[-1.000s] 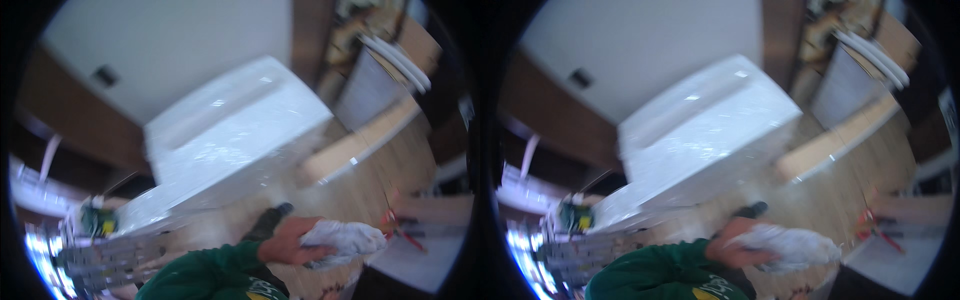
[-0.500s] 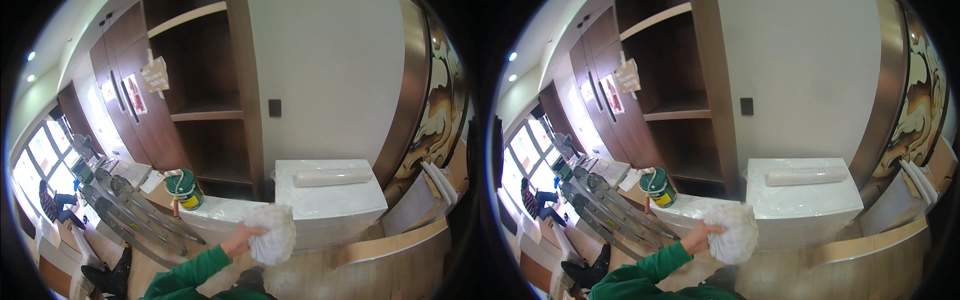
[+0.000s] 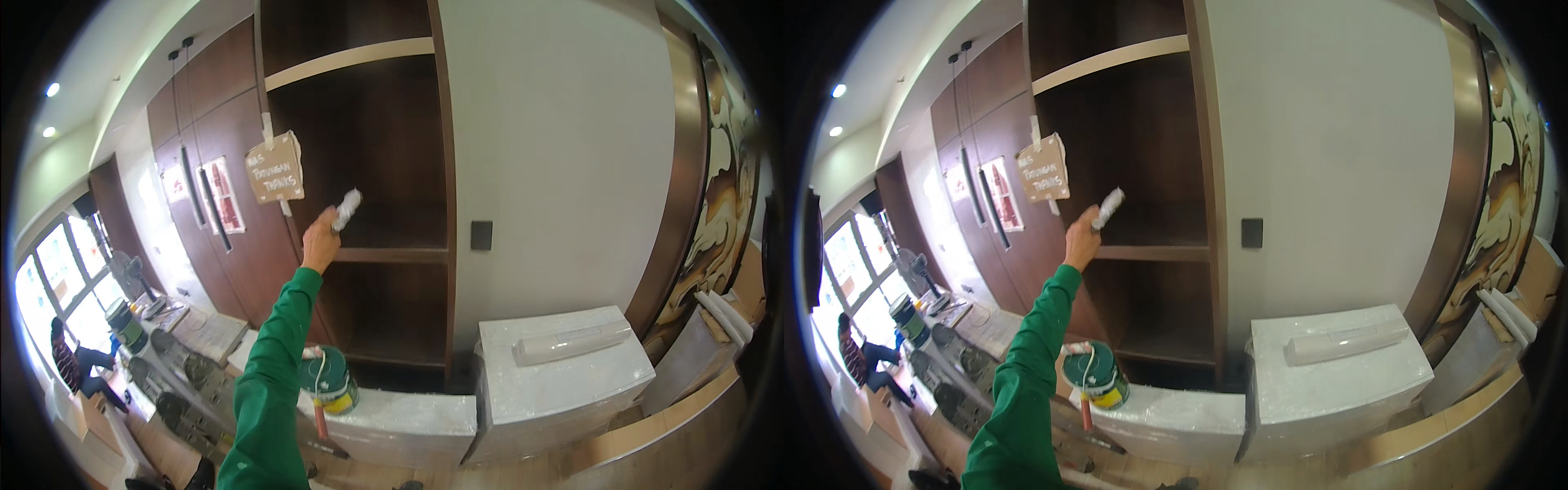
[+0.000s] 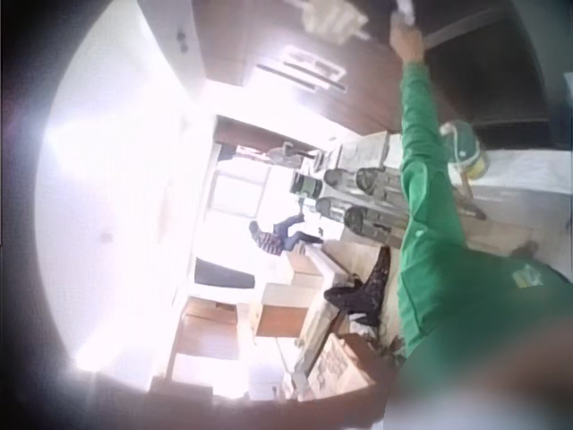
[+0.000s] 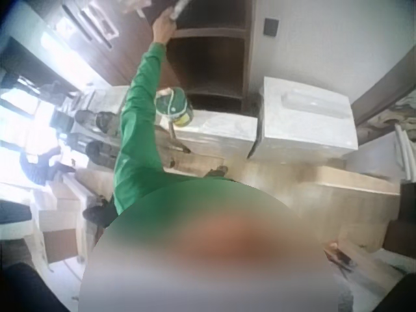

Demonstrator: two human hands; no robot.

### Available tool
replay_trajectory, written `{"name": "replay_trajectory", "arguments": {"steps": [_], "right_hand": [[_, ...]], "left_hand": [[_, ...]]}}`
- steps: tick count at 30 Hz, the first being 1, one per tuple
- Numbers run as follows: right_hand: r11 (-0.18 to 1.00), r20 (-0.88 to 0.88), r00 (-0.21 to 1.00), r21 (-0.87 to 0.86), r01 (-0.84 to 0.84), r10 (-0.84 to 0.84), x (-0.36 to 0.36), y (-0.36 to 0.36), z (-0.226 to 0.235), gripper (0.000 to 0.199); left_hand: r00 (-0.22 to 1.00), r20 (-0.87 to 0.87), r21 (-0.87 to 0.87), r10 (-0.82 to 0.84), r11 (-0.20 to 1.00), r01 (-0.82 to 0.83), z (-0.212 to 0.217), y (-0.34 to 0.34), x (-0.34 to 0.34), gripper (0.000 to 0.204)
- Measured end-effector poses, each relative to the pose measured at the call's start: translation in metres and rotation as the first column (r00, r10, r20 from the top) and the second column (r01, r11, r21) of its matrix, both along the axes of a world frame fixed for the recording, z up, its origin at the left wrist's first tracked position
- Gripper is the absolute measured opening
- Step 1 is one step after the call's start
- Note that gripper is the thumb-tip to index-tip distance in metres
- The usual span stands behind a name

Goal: The person moves a stepladder, picks up a paint bucket, and opens it to reveal paint. They then walk to a kitchen area, rinse a paint roller in the sink, and return to the main room to wipe a wooden cabinet with a cloth.

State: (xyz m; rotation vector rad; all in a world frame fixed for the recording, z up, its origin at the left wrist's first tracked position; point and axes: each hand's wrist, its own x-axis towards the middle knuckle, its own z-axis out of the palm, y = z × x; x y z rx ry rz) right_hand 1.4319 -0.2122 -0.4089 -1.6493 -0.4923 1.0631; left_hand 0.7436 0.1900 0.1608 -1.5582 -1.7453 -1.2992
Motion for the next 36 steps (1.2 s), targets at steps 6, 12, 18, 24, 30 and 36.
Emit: {"name": "replay_trajectory", "arguments": {"steps": [6,12,18,24,30,36], "right_hand": [[0.976,-0.2,0.961,-0.14,0.166,-0.192,-0.042,-0.01,-0.005,0.05],[0.93,-0.06,0.966,-0.289,0.225,-0.253,-0.09,0.007,0.027,0.05],[0.923,-0.04,0.951,-0.256,0.287,-0.306,-0.108,0.032,0.037,0.053],[0.918,-0.045,0.927,-0.162,0.362,-0.373,-0.104,0.057,0.031,0.057],[0.936,-0.096,0.952,-0.238,0.261,-0.29,-0.1,0.044,0.031,0.058],[0.887,0.014,0.989,-0.441,0.137,-0.145,-0.101,0.025,0.037,0.056]], "left_hand": [[0.962,-0.118,-0.259,-0.248,0.943,0.211,-0.003,0.059,-0.091,0.063],[0.916,-0.385,-0.62,-0.115,0.767,-0.165,-0.053,0.132,-0.118,0.083],[0.826,-0.132,-0.689,-0.548,0.65,0.321,-0.033,0.189,-0.023,0.051],[0.447,0.308,-0.716,-0.84,0.105,0.691,-0.039,0.053,0.089,0.039],[0.691,0.2,-0.32,-0.694,0.621,0.716,0.018,0.01,-0.023,0.029],[0.943,-0.297,-0.616,-0.15,0.784,-0.07,-0.024,0.09,-0.11,0.063]]}}
